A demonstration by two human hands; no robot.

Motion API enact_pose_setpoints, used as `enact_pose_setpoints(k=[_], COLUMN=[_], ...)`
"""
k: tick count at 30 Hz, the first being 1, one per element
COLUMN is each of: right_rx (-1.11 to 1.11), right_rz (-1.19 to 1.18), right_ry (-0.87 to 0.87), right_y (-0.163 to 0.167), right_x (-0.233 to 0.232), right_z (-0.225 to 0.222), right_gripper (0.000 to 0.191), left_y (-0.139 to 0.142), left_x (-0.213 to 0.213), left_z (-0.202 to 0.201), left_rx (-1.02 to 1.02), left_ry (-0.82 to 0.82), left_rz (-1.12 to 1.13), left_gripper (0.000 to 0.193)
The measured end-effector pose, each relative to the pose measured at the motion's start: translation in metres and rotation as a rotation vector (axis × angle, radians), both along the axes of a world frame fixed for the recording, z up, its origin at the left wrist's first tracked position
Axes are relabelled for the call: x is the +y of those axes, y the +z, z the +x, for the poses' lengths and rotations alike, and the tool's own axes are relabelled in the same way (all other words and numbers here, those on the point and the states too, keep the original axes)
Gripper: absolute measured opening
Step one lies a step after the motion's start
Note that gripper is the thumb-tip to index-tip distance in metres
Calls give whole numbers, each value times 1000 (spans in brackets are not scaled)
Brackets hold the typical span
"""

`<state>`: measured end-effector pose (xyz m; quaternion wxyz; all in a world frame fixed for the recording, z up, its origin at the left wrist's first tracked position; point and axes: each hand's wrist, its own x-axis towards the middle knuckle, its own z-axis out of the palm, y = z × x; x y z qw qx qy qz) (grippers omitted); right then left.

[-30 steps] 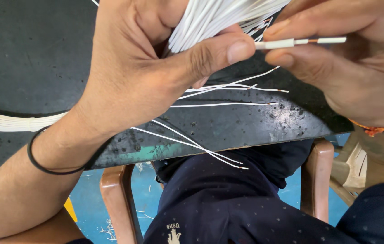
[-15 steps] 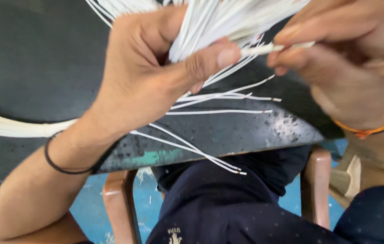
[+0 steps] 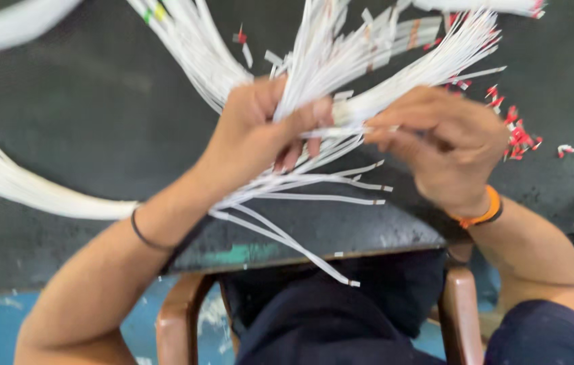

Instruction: The person sits at a workbench holding a large bundle of white wires and slides small white insulating sleeves onto the stripped ends of the wires one at a time, pulling each sleeve down over the exposed conductor before moving to the next wire.

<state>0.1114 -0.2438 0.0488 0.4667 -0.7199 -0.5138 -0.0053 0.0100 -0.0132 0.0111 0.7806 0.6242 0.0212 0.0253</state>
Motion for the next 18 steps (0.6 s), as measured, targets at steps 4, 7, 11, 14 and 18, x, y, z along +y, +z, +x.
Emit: enact_pose_setpoints(k=[4, 7, 11, 14, 18], right_rx=[49, 41, -53, -79, -67], right_rz=[37, 65, 81, 75, 44], right_ry=[11, 27, 76, 88, 72], right_y=[3, 7, 9, 7, 3], right_x=[5, 7, 0, -3, 7], right_z=[-7, -12, -14, -11, -5], right_gripper=[10, 12, 12, 7, 6], left_y=[-17, -27, -43, -59, -78], left_x=[12, 24, 36, 44, 50], left_z=[7, 13, 14, 20, 31], left_rx=[-185, -312, -424, -205, -253], left_ry=[48, 88, 283, 329, 231], left_rz=[-133, -186, -54, -240, -304], left_gripper=[29, 27, 34, 32, 36])
